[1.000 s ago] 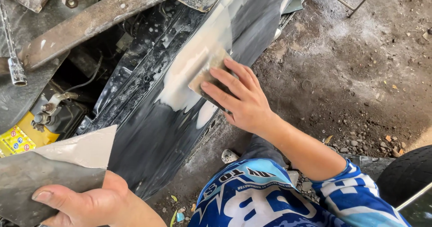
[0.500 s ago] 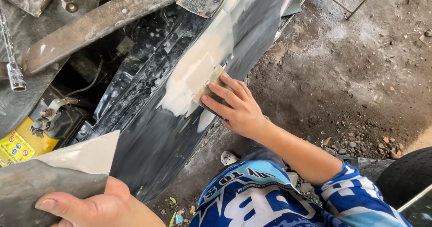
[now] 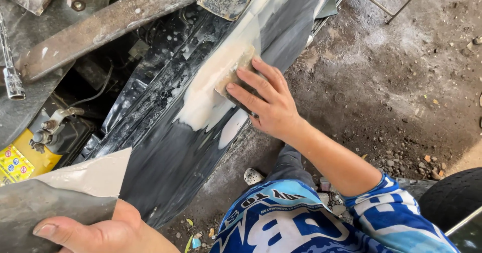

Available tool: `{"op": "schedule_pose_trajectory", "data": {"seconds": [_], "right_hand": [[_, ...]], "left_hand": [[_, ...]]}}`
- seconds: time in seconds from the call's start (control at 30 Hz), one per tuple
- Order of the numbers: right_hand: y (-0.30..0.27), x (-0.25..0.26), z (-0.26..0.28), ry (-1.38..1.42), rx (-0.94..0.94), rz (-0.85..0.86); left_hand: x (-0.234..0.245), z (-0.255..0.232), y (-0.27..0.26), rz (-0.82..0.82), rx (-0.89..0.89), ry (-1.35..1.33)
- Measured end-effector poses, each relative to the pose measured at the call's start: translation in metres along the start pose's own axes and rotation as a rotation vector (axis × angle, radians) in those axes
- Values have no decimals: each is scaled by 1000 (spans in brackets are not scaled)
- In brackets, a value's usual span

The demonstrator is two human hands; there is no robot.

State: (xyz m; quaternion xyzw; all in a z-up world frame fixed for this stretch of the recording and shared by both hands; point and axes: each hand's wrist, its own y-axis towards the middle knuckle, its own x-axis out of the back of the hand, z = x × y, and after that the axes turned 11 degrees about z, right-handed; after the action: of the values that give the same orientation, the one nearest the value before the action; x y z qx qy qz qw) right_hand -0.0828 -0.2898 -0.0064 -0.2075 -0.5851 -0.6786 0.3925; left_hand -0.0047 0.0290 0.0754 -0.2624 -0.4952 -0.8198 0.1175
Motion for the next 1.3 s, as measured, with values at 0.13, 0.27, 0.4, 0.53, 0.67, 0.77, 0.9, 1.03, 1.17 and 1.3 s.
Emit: {"op": "schedule_pose_trajectory", "data": {"seconds": [0.13, 0.27, 0.4, 0.53, 0.67, 0.77, 0.9, 1.03, 1.17, 1.3], "right_hand": [[-18, -18, -2, 39, -21, 17], [-32, -22, 1, 30, -76, 124], [-22, 29, 20, 76, -167, 338], [-28, 76, 56, 630, -95, 261], [-53, 81, 79, 950, -242, 277], [-51, 77, 73, 571, -130, 435], [-48, 84, 60, 409, -210, 184], [-40, 75, 62, 239, 16, 106], [-50, 53, 51, 231, -3, 332], [-47, 26, -5, 181, -47, 214]], "left_hand": [[-7, 2, 5, 1, -31, -6], [-16, 2, 0, -83, -60, -113], [-7, -31, -27, 8, 9, 56], [-19, -105, -70, 225, 1179, -1840], [8, -131, -39, 256, 1187, -2420], [18, -121, -18, 121, 1035, -2545], [2, -142, -33, 64, 1134, -2287], [3, -158, -39, 143, 809, -2008], [-1, -145, -24, 116, 890, -1570], [-32, -106, -13, -281, 747, -1751]]}}
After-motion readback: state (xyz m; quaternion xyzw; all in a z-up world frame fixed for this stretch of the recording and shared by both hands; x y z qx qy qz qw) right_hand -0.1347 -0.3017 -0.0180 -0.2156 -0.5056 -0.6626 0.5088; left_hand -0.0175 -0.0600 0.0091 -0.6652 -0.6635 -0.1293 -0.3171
